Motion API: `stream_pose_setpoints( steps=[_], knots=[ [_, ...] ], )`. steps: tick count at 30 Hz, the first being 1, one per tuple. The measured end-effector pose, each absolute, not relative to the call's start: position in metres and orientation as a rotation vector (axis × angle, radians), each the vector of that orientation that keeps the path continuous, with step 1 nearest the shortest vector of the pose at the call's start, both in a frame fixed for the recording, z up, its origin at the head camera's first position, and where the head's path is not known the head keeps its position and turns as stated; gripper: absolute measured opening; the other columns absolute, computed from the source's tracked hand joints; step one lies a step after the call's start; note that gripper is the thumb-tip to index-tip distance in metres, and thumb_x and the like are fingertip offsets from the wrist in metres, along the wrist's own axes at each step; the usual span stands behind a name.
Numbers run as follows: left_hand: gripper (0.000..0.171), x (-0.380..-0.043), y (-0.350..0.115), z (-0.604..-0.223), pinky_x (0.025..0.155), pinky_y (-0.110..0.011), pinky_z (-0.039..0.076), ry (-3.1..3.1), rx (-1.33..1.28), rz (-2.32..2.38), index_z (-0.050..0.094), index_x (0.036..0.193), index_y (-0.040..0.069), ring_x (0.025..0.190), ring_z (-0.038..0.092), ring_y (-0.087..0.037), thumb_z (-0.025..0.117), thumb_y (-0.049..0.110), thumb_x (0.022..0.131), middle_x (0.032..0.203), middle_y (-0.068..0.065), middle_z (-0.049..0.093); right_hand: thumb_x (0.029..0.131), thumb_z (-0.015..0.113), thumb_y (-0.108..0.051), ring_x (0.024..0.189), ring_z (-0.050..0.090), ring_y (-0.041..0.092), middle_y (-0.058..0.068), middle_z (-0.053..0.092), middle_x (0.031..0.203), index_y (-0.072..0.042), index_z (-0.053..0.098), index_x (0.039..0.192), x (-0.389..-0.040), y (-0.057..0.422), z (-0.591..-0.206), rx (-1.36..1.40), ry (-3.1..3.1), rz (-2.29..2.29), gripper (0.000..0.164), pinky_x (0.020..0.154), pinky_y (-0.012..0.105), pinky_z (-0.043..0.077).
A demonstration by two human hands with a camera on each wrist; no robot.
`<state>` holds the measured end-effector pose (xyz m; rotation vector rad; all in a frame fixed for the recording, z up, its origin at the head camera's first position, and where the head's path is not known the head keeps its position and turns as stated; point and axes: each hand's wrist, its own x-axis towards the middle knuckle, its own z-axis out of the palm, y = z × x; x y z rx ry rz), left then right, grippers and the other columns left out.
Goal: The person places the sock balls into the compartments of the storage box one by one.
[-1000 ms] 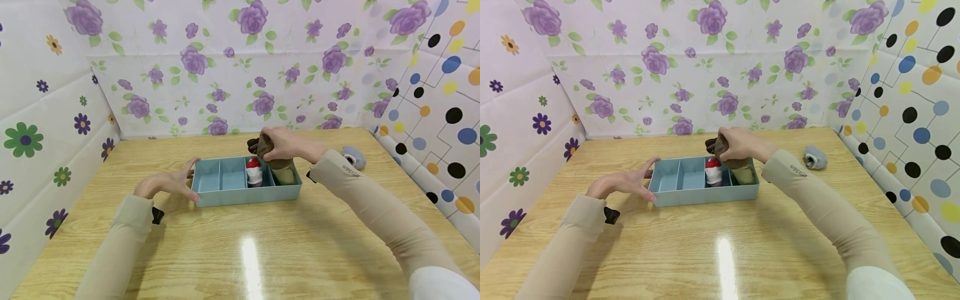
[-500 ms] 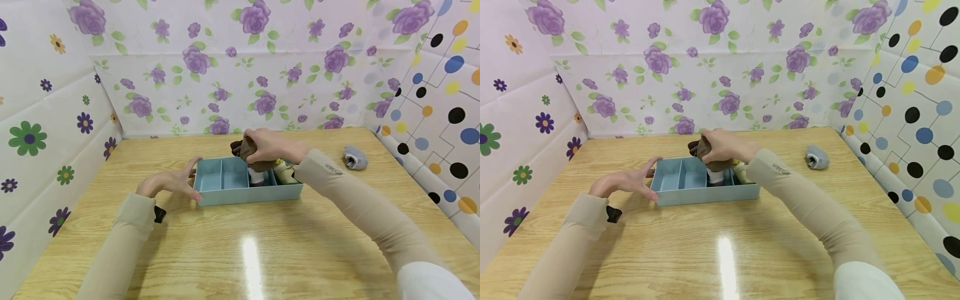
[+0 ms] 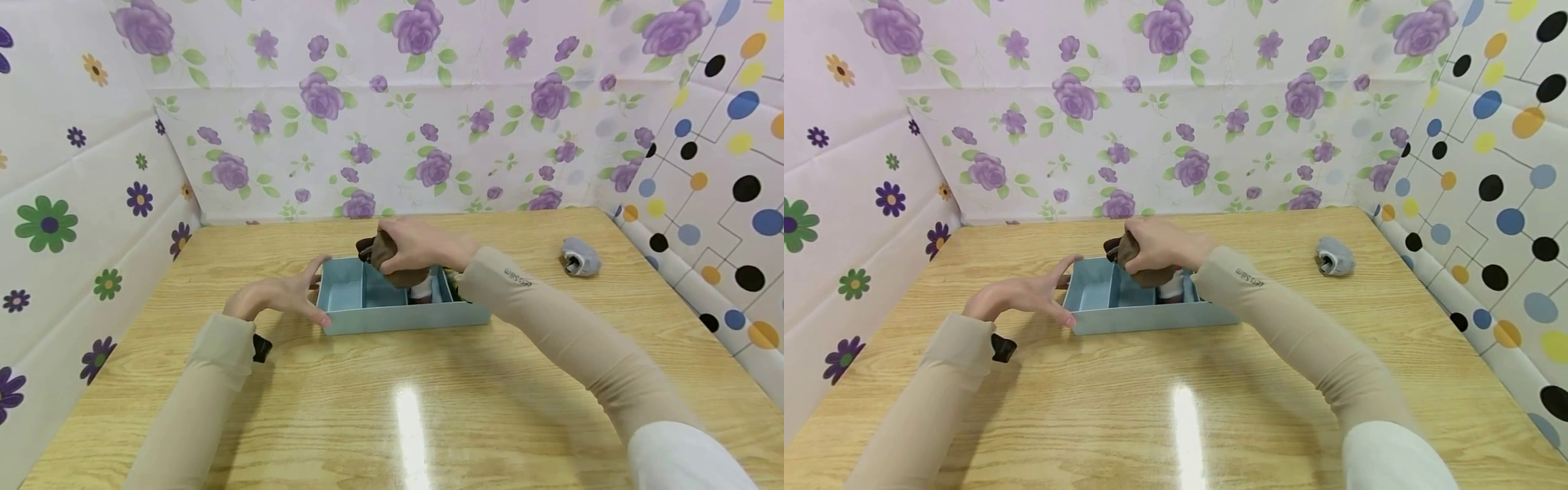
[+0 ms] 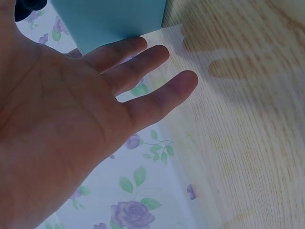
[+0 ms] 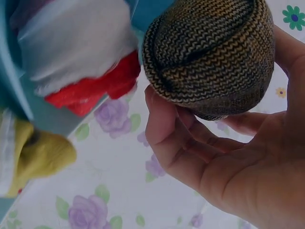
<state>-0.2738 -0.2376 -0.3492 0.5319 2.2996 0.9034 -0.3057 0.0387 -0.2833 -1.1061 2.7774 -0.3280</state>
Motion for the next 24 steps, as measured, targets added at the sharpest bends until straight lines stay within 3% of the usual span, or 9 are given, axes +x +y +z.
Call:
stream_pose_setpoints(
  steps=[6, 12, 15, 18, 24],
  knots=[
    [0.126, -0.2746, -0.2365, -0.3486, 0.113, -0.064, 0.024, 2.278, 0.519, 0.916, -0.022, 0.151, 0.023, 0.147, 0.006, -0.047, 0.08, 0.032, 0.079, 0.159, -0.03, -0.004, 0.086, 0.067, -0.035, 0.091, 0.054, 0.023, 0.01, 0.058, 0.106, -0.008, 0.051, 0.114, -0.3059, 0.0324, -0.2884, -1.077, 2.758, -0.364, 0.043, 0.078, 0.034, 0.046],
    [0.126, -0.2754, -0.2359, -0.3493, 0.113, -0.063, 0.024, 2.283, 0.516, 0.905, -0.023, 0.151, 0.024, 0.147, 0.008, -0.047, 0.08, 0.033, 0.079, 0.159, -0.03, -0.001, 0.094, 0.057, -0.047, 0.117, 0.053, 0.026, 0.016, 0.051, 0.134, -0.004, 0.043, 0.136, -0.3038, 0.0319, -0.2892, -1.001, 2.75, -0.411, 0.062, 0.099, 0.039, 0.046],
    [0.125, -0.2755, -0.2361, -0.3497, 0.113, -0.063, 0.024, 2.283, 0.519, 0.906, -0.022, 0.151, 0.024, 0.147, 0.008, -0.047, 0.08, 0.033, 0.079, 0.158, -0.031, -0.001, 0.095, 0.056, -0.045, 0.123, 0.052, 0.028, 0.017, 0.049, 0.14, -0.003, 0.042, 0.138, -0.3029, 0.0344, -0.2881, -1.012, 2.756, -0.432, 0.062, 0.103, 0.041, 0.045],
    [0.125, -0.2757, -0.2365, -0.3497, 0.113, -0.063, 0.025, 2.281, 0.524, 0.908, -0.023, 0.151, 0.023, 0.147, 0.007, -0.048, 0.08, 0.032, 0.079, 0.158, -0.031, -0.002, 0.095, 0.058, -0.042, 0.112, 0.057, 0.027, 0.016, 0.054, 0.133, -0.002, 0.046, 0.135, -0.3022, 0.0371, -0.2879, -1.044, 2.769, -0.425, 0.058, 0.098, 0.04, 0.047],
    [0.126, -0.2761, -0.2375, -0.3504, 0.113, -0.064, 0.024, 2.287, 0.525, 0.907, -0.022, 0.151, 0.022, 0.147, 0.007, -0.048, 0.08, 0.033, 0.078, 0.158, -0.031, -0.002, 0.093, 0.06, -0.044, 0.083, 0.06, 0.02, 0.011, 0.064, 0.106, -0.003, 0.049, 0.132, -0.2998, 0.0352, -0.2924, -1.052, 2.736, -0.382, 0.057, 0.076, 0.034, 0.051]
  ],
)
